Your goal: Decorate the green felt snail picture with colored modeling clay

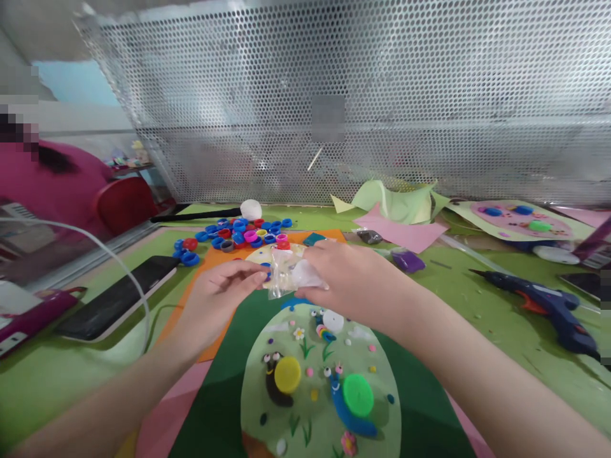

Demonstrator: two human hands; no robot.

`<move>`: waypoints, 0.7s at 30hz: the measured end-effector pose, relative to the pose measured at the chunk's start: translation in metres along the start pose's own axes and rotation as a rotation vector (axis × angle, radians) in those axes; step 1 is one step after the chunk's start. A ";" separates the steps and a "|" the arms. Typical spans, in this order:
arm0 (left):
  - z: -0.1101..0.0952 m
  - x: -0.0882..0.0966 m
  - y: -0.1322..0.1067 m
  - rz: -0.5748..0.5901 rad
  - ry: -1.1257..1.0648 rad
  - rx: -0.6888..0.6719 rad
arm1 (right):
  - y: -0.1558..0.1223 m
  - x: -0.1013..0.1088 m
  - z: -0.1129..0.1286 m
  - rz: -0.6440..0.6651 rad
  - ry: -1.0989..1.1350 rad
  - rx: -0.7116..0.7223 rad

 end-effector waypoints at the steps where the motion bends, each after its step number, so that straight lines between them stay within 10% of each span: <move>1: -0.001 0.001 0.000 -0.015 0.004 -0.020 | 0.000 0.000 0.001 0.003 -0.002 0.003; 7: -0.012 0.004 -0.008 -0.082 0.085 -0.127 | -0.002 -0.003 0.006 0.028 0.002 0.030; 21: 0.013 -0.007 0.005 0.087 -0.424 0.276 | -0.003 -0.007 0.002 0.088 -0.034 0.000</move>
Point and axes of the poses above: each hand's wrist, its own y-axis towards the middle knuckle, its own x-axis out of the back of the hand, z = x × y, the point moved 6 cm from there along y, towards the middle knuckle, and after that the axes turned 1 degree about x, right-handed, at the moved point
